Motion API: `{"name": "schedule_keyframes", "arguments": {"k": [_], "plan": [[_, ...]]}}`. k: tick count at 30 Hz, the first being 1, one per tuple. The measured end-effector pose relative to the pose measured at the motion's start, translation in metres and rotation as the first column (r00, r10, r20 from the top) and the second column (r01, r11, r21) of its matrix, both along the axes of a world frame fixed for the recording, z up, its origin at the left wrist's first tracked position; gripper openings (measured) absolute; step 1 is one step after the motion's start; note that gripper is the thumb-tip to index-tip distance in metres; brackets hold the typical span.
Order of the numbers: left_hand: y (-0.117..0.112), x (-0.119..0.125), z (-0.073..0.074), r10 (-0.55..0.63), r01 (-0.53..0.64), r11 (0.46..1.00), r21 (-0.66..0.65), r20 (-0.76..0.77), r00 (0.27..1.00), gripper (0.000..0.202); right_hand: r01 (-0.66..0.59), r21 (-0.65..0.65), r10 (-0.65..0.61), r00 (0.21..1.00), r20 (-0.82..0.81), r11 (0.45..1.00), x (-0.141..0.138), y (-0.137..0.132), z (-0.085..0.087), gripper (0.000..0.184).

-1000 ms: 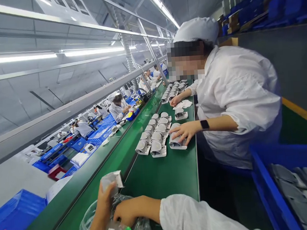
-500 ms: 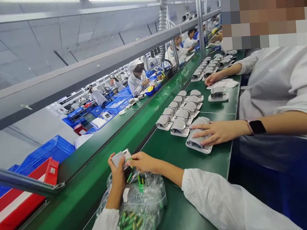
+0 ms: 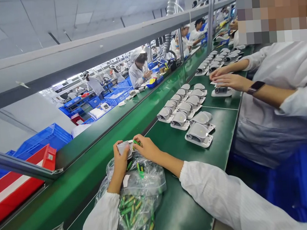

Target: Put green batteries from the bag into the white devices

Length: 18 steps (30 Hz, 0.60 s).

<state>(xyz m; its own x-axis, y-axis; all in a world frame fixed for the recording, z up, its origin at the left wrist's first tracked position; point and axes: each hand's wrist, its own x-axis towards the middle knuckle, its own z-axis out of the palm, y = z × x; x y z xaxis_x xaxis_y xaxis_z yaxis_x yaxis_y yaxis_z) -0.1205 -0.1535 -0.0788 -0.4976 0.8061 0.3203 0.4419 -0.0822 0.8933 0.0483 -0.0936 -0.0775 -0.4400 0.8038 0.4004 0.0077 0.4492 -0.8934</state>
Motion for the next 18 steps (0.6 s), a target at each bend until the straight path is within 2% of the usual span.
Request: {"name": "schedule_keyframes", "arguments": {"k": [2,4,6,8,10,12,14,16,18], "plan": [[0.0,0.002,0.002,-0.018,0.017,1.0,0.021,0.049,0.999,0.067,-0.002,-0.009,0.002,1.0,-0.005,1.0,0.002,-0.001,0.003,0.021],[-0.001,0.004,0.006,-0.041,0.034,0.998,0.051,0.141,0.989,0.067,-0.06,0.004,0.06,0.998,0.021,0.998,0.006,-0.003,0.006,0.019],[-0.001,0.005,0.009,-0.05,0.033,0.996,0.077,0.238,0.97,0.067,-0.205,0.063,0.198,0.974,0.112,0.977,0.011,-0.006,0.01,0.017],[-0.003,0.006,0.012,-0.05,0.025,0.996,0.084,0.307,0.95,0.069,-0.377,0.112,0.34,0.905,0.256,0.919,0.016,-0.009,0.013,0.016],[-0.003,0.007,0.013,-0.051,0.027,0.997,0.077,0.339,0.939,0.072,-0.476,0.113,0.409,0.837,0.365,0.872,0.019,-0.012,0.017,0.016],[-0.003,0.008,0.013,-0.048,0.026,0.997,0.069,0.341,0.939,0.075,-0.486,0.096,0.417,0.822,0.387,0.869,0.021,-0.013,0.021,0.022],[-0.002,0.008,0.011,-0.038,0.012,0.997,0.08,0.329,0.944,0.076,-0.43,0.055,0.391,0.861,0.324,0.901,0.02,-0.013,0.024,0.029],[0.0,0.007,0.009,-0.029,0.0,0.996,0.092,0.314,0.949,0.075,-0.357,-0.037,0.356,0.906,0.23,0.933,0.019,-0.011,0.026,0.031],[0.001,0.005,0.005,-0.031,0.002,0.995,0.096,0.304,0.952,0.074,-0.305,-0.162,0.329,0.932,0.15,0.938,0.018,-0.008,0.025,0.028]]}}
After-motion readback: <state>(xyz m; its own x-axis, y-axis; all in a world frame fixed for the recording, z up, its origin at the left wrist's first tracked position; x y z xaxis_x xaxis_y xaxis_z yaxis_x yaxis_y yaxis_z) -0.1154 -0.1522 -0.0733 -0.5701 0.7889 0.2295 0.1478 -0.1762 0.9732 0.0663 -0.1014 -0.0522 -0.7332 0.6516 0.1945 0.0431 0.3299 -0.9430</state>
